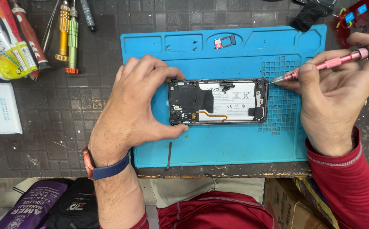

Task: The person disassembles a smartphone at a repair bench. They open the back cover, lift out the internal frame, remove the battery, pry at the phone's edge by hand, and use a screwdriver to unscrew components from the exposed internals on a blue mat.

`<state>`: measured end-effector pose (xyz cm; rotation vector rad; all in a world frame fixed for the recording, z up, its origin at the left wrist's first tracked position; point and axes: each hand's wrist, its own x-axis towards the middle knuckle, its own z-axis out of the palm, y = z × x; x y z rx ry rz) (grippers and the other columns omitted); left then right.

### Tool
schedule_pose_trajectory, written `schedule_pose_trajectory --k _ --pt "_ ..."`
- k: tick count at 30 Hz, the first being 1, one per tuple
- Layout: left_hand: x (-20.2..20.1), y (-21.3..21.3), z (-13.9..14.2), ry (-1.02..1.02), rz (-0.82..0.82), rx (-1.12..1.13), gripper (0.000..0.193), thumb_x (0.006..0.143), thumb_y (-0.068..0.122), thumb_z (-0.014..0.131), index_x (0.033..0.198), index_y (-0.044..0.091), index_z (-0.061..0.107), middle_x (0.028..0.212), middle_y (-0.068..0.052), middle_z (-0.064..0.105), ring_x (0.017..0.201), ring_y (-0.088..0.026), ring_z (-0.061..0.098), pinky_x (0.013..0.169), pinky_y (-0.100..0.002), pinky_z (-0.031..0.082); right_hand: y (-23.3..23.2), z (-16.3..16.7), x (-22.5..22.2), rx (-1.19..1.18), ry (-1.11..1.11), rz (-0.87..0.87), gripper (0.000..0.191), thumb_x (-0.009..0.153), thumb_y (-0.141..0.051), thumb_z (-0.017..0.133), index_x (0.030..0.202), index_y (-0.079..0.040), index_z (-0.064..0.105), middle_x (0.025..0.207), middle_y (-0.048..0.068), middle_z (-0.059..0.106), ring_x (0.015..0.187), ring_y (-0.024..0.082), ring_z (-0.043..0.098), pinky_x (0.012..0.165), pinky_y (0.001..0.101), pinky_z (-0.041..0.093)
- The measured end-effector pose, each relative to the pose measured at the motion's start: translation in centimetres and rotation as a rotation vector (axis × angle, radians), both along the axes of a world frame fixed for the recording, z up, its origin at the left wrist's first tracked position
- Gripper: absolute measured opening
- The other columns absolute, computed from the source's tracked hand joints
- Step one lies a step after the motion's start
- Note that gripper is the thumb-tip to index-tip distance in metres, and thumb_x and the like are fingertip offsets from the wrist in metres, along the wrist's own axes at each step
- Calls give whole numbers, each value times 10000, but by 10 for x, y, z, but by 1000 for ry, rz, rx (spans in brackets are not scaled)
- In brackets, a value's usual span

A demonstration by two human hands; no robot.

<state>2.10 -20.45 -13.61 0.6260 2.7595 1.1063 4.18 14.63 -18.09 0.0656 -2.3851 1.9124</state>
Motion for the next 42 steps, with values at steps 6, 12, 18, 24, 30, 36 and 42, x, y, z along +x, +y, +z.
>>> schedule_pose_trajectory --k 6,12,18,24,30,36,42 --pt "3 5 3 74 -37 -14 863 468 347 961 1246 139 651 1229 -66 563 1142 -314 511 987 -452 391 -1 -2 -1 43 48 13 559 1165 133 543 1532 -92 187 1110 122 533 951 191 641 971 389 611" --pt "2 7 4 31 -41 -40 875 452 354 971 1244 159 653 1194 -56 571 1121 -299 520 950 -446 391 -12 8 8 347 260 19 593 1198 149 575 1528 -109 156 1189 156 496 952 205 639 918 332 602" --pt "1 7 3 55 -51 -47 882 457 375 978 1247 159 651 1198 -52 573 1135 -298 521 972 -455 387 -32 23 5 541 571 164 674 1052 116 673 1475 -113 202 1191 210 464 961 298 652 920 380 663" --pt "3 3 2 37 -35 -10 847 474 368 973 1235 157 665 1196 -43 585 1129 -294 522 987 -447 386 -28 39 -4 540 612 222 542 1054 188 629 1439 -79 358 1182 199 480 945 288 698 911 372 631" --pt "0 3 2 43 -43 -12 839 469 373 975 1225 163 677 1205 -47 592 1126 -296 523 982 -445 386 -10 23 -19 361 634 204 543 1014 43 793 1306 -50 345 1153 220 565 900 287 680 865 374 636" --pt "0 4 2 9 -22 7 840 447 370 974 1210 171 685 1205 -34 604 1119 -282 529 996 -437 397 0 22 -19 384 607 193 565 967 24 841 1242 -66 356 1080 208 589 913 289 720 801 337 620" --pt "-1 3 2 17 -23 4 829 450 381 981 1201 181 691 1195 -34 605 1117 -277 537 989 -434 394 -2 27 -22 457 601 165 641 852 -44 910 1189 -30 365 1071 222 606 826 261 672 719 284 588"
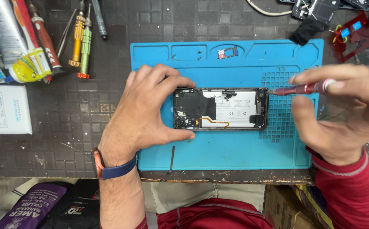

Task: The person disassembles a smartphone at a repair bench. They open the back cover, lift out the internal frame, remove the battery, pry at the phone's edge by hand, and use a screwdriver to unscrew components from the exposed internals on a blue mat.

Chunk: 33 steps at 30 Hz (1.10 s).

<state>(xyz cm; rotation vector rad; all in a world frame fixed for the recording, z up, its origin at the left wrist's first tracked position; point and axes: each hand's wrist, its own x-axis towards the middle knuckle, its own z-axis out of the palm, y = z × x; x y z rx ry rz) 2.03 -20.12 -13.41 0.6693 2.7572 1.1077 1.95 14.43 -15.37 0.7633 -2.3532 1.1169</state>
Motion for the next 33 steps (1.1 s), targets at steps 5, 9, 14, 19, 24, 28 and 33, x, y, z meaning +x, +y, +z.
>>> schedule_pose_trajectory --k 5,9,14,19,24,28,33 --pt "-3 1 2 -9 1 -5 834 443 387 977 1196 181 685 1192 -31 604 1113 -276 534 979 -431 395 0 0 0 -66 0 39 596 874 -64 896 1204 -56 400 1070 185 576 859 250 665 794 260 616" --pt "-3 1 3 -28 8 -4 824 438 383 975 1185 187 689 1183 -26 605 1096 -271 536 973 -428 397 1 1 0 -108 -132 67 510 963 -23 823 1233 -31 390 1106 210 592 908 272 698 862 299 669" --pt "-2 0 1 -23 6 1 833 440 386 975 1195 184 684 1187 -28 605 1100 -274 535 978 -430 397 2 0 -1 -21 -19 25 569 916 -16 892 1171 -48 385 1062 190 581 830 247 664 729 262 589" --pt "-2 -1 2 -25 10 -6 836 439 383 974 1196 183 681 1187 -30 605 1102 -276 535 984 -432 400 3 3 0 -1 -15 42 601 914 -17 887 1198 -61 359 1120 230 601 854 265 675 724 263 586" --pt "-2 0 2 -36 9 -5 833 434 377 974 1192 186 684 1186 -29 605 1097 -273 535 985 -431 400 2 7 1 1 -84 111 571 958 18 811 1264 -81 339 1127 223 628 919 257 693 791 278 625" --pt "-2 0 1 -10 6 -5 849 436 389 976 1204 179 680 1187 -28 603 1110 -276 533 991 -431 398 0 7 3 61 -23 59 642 885 2 872 1232 -105 342 1076 197 645 872 231 669 724 270 558" --pt "-2 0 1 -26 8 -16 849 431 382 977 1200 175 682 1190 -29 602 1094 -274 532 978 -431 393 -2 11 3 84 -24 58 640 886 52 837 1231 -110 324 1095 210 635 837 213 662 685 251 553"
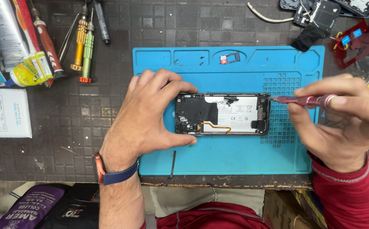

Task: The person disassembles a smartphone at a repair bench. They open the back cover, lift out the internal frame, remove the battery, pry at the phone's edge by hand, and use a screwdriver to unscrew components from the exposed internals on a blue mat.

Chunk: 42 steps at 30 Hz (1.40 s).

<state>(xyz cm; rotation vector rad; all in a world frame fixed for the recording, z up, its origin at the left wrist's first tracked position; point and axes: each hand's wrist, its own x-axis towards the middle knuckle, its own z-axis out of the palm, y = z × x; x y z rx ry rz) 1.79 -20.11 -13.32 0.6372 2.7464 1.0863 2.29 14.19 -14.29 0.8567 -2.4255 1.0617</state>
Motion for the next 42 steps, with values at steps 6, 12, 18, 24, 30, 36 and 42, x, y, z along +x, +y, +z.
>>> schedule_pose_trajectory --k 6,12,18,24,30,36,42 --pt "-1 1 2 -19 6 9 832 433 382 977 1188 185 687 1182 -20 604 1091 -267 535 972 -427 395 -7 4 -2 -30 -42 46 691 903 78 814 1287 -137 280 1126 209 638 951 271 705 775 290 622" --pt "-1 2 1 11 2 -3 840 430 397 982 1188 186 688 1178 -24 603 1108 -273 535 972 -434 392 -8 3 4 -57 -82 -5 690 908 68 825 1257 -123 260 1149 246 615 988 284 711 811 309 635" --pt "0 0 2 -16 3 6 833 438 375 976 1193 179 684 1188 -27 607 1088 -273 533 977 -434 399 -8 4 3 0 8 48 688 864 61 821 1242 -112 273 1108 234 618 969 328 714 760 339 638" --pt "0 0 0 30 -5 16 850 440 383 975 1206 168 676 1192 -32 602 1113 -281 528 1004 -440 395 -18 10 -1 46 27 -10 694 856 95 809 1231 -102 260 1044 229 642 895 302 718 739 348 594" --pt "0 0 0 2 -6 17 844 444 384 975 1203 165 678 1196 -35 603 1107 -279 527 987 -440 393 -19 13 4 60 -10 21 688 891 163 739 1267 -107 230 1081 256 622 935 337 714 757 333 634" --pt "0 0 0 -8 3 17 827 444 386 974 1192 182 685 1182 -27 606 1104 -271 535 992 -432 399 -9 7 3 -167 -298 -113 306 1113 177 643 1240 5 424 1105 216 658 1009 294 710 973 355 613" --pt "0 -1 0 -10 0 15 825 452 380 969 1199 180 681 1189 -27 605 1109 -275 530 994 -434 397 -7 -10 -11 -294 -279 -207 166 1122 152 645 1236 87 545 1198 194 670 1140 267 752 1091 354 649"
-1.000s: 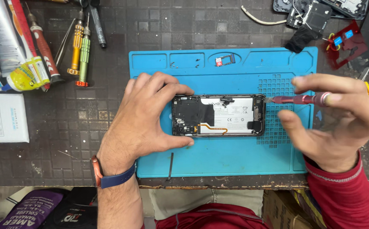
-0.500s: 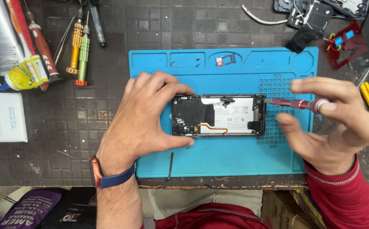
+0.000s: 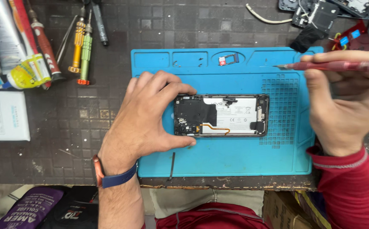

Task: The person disassembles a smartphone at a repair bench. They open the back cover, lift out the internal frame, remove the battery, pry at the phone's edge by hand, and use a screwdriver to unscrew components from the exposed internals on a blue mat.

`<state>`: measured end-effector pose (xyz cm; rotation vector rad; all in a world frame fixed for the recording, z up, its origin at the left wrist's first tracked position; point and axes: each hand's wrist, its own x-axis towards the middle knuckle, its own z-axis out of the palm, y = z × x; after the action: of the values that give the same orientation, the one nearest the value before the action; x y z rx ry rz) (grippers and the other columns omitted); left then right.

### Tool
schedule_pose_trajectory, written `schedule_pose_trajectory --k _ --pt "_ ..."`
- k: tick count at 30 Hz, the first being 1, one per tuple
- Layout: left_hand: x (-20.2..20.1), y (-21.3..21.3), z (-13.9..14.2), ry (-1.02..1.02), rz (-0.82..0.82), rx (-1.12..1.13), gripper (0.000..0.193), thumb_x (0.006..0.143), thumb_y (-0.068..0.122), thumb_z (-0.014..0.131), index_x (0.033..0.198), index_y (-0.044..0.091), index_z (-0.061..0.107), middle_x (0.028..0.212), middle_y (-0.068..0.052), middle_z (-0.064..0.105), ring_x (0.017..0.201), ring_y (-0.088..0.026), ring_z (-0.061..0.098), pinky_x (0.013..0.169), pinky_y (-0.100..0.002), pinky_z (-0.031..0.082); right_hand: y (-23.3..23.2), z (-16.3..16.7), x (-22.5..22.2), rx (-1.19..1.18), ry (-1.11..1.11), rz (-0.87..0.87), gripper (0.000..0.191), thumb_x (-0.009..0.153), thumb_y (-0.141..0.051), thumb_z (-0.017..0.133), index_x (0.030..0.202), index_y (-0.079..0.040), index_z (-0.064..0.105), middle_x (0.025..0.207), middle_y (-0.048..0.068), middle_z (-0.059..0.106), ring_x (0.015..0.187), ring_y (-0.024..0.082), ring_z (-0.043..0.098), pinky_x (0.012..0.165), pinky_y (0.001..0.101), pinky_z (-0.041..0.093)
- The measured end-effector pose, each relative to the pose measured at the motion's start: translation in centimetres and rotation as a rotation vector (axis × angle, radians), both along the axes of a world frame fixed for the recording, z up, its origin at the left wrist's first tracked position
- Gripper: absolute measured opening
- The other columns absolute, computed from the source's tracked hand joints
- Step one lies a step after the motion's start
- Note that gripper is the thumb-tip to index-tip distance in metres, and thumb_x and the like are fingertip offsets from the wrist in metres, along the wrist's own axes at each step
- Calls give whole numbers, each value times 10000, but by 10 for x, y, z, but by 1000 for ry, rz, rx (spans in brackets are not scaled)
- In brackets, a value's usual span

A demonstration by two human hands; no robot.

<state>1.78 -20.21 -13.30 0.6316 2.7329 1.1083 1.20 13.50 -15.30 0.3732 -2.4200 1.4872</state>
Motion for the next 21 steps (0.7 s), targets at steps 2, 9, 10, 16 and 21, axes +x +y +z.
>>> schedule_pose_trajectory --k 2,9,10,16,21 --pt "-1 1 0 12 -6 0 833 452 382 968 1205 173 678 1192 -32 601 1109 -281 524 984 -439 392 -1 -3 -3 31 50 40 200 1127 170 643 1251 93 507 1202 205 640 1139 277 735 1081 364 637" --pt "0 1 0 23 -16 -10 836 449 393 971 1199 171 676 1178 -34 593 1095 -283 518 970 -441 385 -9 -4 -6 -37 56 93 412 1175 188 604 1323 62 241 1268 167 572 1176 250 682 1109 355 581" --pt "0 1 1 21 -12 -11 836 448 391 971 1199 172 677 1177 -32 594 1094 -283 519 970 -440 385 -10 -4 -7 -55 53 88 413 1177 186 610 1311 65 238 1270 162 575 1177 243 686 1111 351 585" --pt "1 1 0 10 -11 -15 837 449 391 975 1202 176 678 1170 -31 594 1094 -283 521 969 -437 387 -7 -5 -8 35 52 7 259 1162 180 612 1295 88 410 1257 196 621 1152 250 705 1084 339 621" --pt "1 2 -1 21 -12 -19 841 444 387 973 1201 174 677 1181 -36 595 1114 -286 525 969 -440 388 -6 8 23 -319 -179 -145 173 1178 131 595 1289 84 469 1148 148 596 1053 219 685 1052 339 579"
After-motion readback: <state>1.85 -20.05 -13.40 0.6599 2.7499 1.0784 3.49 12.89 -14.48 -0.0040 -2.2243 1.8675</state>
